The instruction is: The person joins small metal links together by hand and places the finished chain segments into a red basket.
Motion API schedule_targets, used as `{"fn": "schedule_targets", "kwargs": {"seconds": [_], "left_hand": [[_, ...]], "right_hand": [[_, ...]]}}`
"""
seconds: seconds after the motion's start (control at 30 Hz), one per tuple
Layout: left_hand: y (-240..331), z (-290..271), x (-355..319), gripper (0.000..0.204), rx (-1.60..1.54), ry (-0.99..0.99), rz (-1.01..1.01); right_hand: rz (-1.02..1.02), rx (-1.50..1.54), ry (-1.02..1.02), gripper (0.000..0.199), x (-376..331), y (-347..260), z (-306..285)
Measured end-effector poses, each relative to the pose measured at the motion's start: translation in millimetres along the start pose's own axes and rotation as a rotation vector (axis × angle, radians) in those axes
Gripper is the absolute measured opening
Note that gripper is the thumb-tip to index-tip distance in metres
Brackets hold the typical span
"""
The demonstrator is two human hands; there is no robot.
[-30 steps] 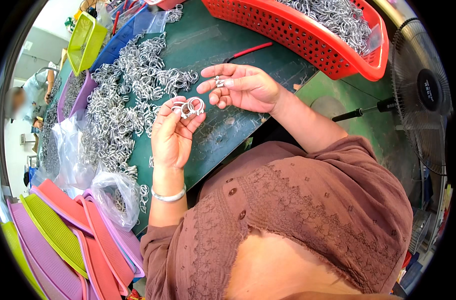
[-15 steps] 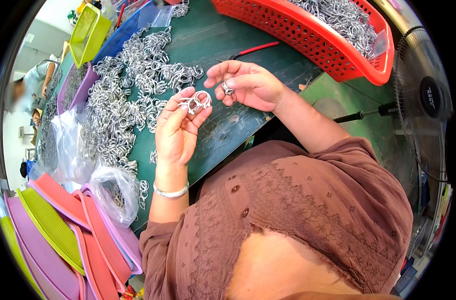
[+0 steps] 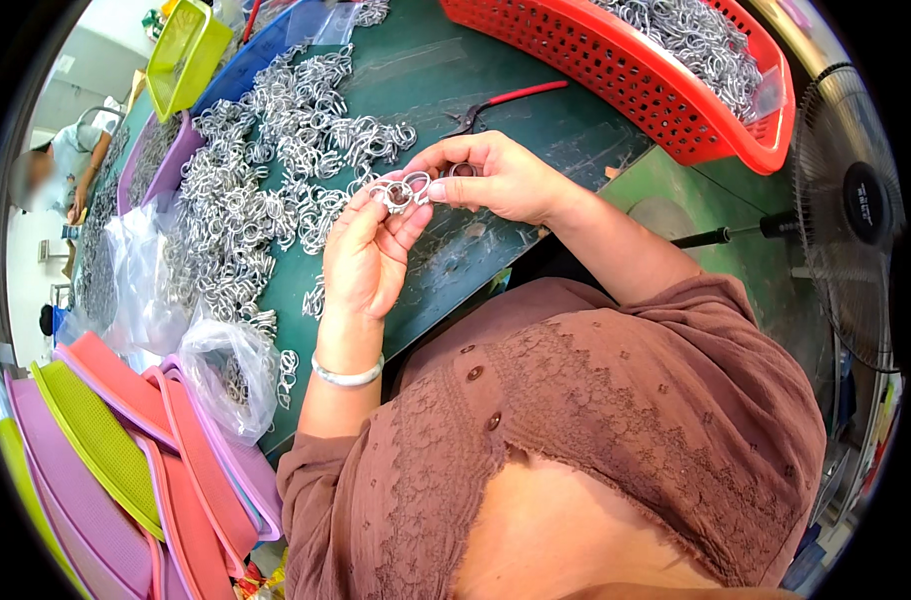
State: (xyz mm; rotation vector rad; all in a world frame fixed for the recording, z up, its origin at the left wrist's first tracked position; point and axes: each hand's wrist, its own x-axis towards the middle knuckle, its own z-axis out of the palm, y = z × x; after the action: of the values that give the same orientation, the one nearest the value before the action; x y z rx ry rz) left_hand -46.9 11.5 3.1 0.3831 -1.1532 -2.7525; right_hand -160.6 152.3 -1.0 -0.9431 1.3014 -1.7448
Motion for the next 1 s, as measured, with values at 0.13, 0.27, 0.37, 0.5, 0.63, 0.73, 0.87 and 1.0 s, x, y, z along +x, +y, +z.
{"fn": "schedule_targets", "kwargs": {"seconds": [0.13, 0.27, 0.37, 0.5, 0.63, 0.73, 0.87, 1.0], "left_hand": [[-1.5, 3.5, -0.8, 0.019, -0.007, 0.057, 0.000], [-5.3, 0.5, -0.2, 0.015, -0.061, 0.060, 0.020], [-5.9, 3.9, 0.6, 0.013, -0.077, 0.112, 0.022], [-5.8, 3.7, 0.2, 0.013, -0.103, 0.117, 0.015], [-4.7, 5.7, -1.2, 0.013, -0.093, 0.109, -0.004], [-4.4, 4.7, -1.6, 0.014, -0.091, 0.084, -0.022], [-2.5, 9.8, -2.9, 0.016, -0.034, 0.096, -0.055], [-1.9, 8.9, -3.4, 0.018, 0.020, 0.100, -0.091]], "right_hand": [[0.099, 0.115, 0.008, 0.026, 0.9, 9.8, -5.2], [0.072, 0.083, 0.013, 0.025, -0.5, 12.2, -6.1], [-0.109, -0.038, 0.037, 0.024, -1.5, 10.4, -1.5], [-0.153, -0.100, 0.022, 0.021, 0.6, 17.5, -5.8], [-0.075, -0.033, 0.030, 0.018, -1.4, 15.8, -6.1], [-0.055, 0.012, 0.025, 0.017, -1.5, 18.0, -7.5], [-0.009, 0.075, 0.040, 0.017, -0.8, 16.3, -9.3], [0.000, 0.154, 0.049, 0.016, -0.8, 13.8, -9.3]]}}
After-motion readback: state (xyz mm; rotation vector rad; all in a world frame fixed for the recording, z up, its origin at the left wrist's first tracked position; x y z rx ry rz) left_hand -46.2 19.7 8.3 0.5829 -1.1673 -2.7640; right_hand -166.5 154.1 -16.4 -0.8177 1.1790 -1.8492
